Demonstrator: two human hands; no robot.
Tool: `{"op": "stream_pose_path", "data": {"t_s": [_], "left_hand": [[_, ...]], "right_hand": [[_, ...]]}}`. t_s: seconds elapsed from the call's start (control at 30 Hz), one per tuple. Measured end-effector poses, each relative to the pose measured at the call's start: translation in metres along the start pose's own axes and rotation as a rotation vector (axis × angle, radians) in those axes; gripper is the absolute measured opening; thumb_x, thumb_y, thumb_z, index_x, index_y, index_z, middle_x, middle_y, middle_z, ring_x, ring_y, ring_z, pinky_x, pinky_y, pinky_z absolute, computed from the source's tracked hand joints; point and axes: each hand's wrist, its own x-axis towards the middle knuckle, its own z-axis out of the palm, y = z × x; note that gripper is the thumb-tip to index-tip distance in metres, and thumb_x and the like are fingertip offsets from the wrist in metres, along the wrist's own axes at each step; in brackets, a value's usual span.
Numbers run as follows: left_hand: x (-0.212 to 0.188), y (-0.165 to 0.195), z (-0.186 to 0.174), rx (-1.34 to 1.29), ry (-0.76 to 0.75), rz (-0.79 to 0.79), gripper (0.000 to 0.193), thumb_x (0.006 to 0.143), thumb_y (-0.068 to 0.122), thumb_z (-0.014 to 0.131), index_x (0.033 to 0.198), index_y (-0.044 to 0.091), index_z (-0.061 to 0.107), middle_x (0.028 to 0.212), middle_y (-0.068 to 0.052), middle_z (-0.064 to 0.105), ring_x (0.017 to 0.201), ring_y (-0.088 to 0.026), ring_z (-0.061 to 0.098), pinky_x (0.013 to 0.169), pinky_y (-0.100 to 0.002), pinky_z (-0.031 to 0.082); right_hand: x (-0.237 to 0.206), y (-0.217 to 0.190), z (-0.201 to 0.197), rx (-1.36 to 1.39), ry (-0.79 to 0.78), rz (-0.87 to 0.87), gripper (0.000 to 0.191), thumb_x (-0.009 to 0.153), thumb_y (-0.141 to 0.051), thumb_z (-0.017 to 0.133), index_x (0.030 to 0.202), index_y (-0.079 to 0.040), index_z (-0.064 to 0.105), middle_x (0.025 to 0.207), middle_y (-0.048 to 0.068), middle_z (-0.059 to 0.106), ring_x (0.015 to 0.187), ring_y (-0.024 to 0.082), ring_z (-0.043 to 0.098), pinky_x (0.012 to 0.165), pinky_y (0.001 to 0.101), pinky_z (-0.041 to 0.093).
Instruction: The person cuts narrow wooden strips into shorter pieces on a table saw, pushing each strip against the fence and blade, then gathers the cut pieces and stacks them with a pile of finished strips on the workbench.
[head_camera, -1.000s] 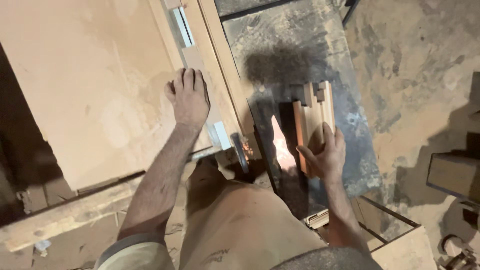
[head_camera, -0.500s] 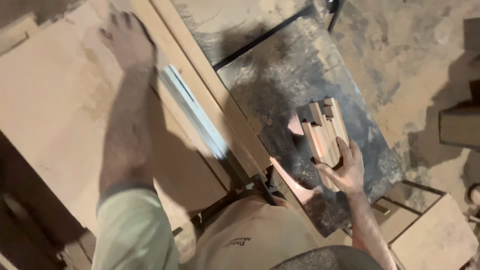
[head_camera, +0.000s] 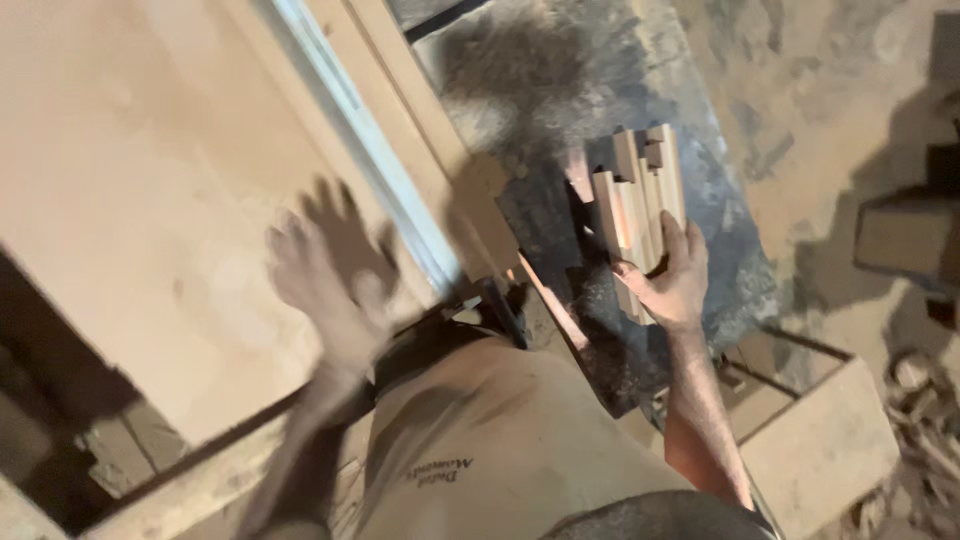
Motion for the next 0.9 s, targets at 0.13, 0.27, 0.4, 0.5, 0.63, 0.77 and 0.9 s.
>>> {"op": "stream_pose_path", "data": {"t_s": [0.13,0.27,0.4,0.5,0.63,0.77,0.9], "left_hand": [[-0.097,0.021,-0.002,0.214,0.005,-0.197,0.076,0.110,0.055,0.030,0.167,0.007,0.017,0.175,-0.018,0.011,0.163,-0.036,0.006,0.128,-0.060,0.000],[-0.165,-0.023,-0.019,0.422,0.128,-0.463,0.084,0.109,0.066,0.026,0.169,0.010,0.009,0.177,-0.017,-0.001,0.165,-0.039,0.000,0.128,-0.069,-0.001],[-0.212,-0.069,-0.070,0.658,0.102,-0.863,0.090,0.103,0.074,0.024,0.169,0.013,0.010,0.175,-0.019,-0.003,0.162,-0.043,-0.003,0.120,-0.076,-0.003],[-0.232,-0.098,-0.118,0.634,0.248,-1.155,0.086,0.105,0.069,0.021,0.171,0.014,0.012,0.174,-0.021,0.000,0.162,-0.046,0.002,0.122,-0.075,0.000],[-0.237,-0.124,-0.137,0.675,0.602,-1.330,0.088,0.106,0.068,0.024,0.169,0.008,0.012,0.172,-0.026,0.002,0.159,-0.047,0.010,0.122,-0.066,0.012],[-0.230,-0.104,-0.069,0.777,0.591,-1.201,0.080,0.112,0.064,0.024,0.170,0.010,0.012,0.173,-0.027,0.000,0.161,-0.046,0.013,0.129,-0.061,0.014],[-0.239,-0.040,0.016,0.717,0.210,-0.604,0.079,0.102,0.069,0.031,0.165,0.020,0.025,0.173,-0.018,0.010,0.160,-0.041,0.010,0.125,-0.064,0.005]], "right_hand": [[0.004,-0.003,0.000,0.028,-0.013,-0.083,0.093,0.084,-0.054,0.083,0.152,0.004,0.055,0.138,0.026,0.057,0.127,0.045,0.055,0.108,0.0569,0.047],[0.009,-0.007,0.005,0.080,-0.054,-0.021,0.091,0.082,-0.040,0.088,0.154,0.000,0.051,0.144,0.028,0.050,0.119,0.045,0.056,0.097,0.0544,0.050],[0.010,0.003,0.010,-0.019,-0.039,-0.078,0.095,0.083,-0.039,0.092,0.160,-0.005,0.049,0.151,0.030,0.044,0.131,0.049,0.050,0.104,0.0572,0.047],[0.010,0.009,0.011,-0.002,-0.046,-0.063,0.096,0.086,-0.046,0.091,0.162,-0.006,0.047,0.155,0.031,0.040,0.136,0.050,0.046,0.106,0.0586,0.045],[0.012,0.004,0.005,0.067,-0.112,0.004,0.098,0.084,-0.051,0.087,0.161,-0.008,0.045,0.156,0.033,0.036,0.140,0.052,0.042,0.110,0.0599,0.042],[0.012,0.001,-0.001,0.072,-0.116,-0.005,0.098,0.083,-0.053,0.084,0.160,-0.007,0.046,0.157,0.036,0.034,0.142,0.055,0.038,0.111,0.0608,0.038],[0.011,0.005,0.000,0.054,-0.080,-0.055,0.097,0.083,-0.055,0.084,0.159,-0.006,0.047,0.156,0.038,0.036,0.142,0.055,0.039,0.112,0.0596,0.038]]}}
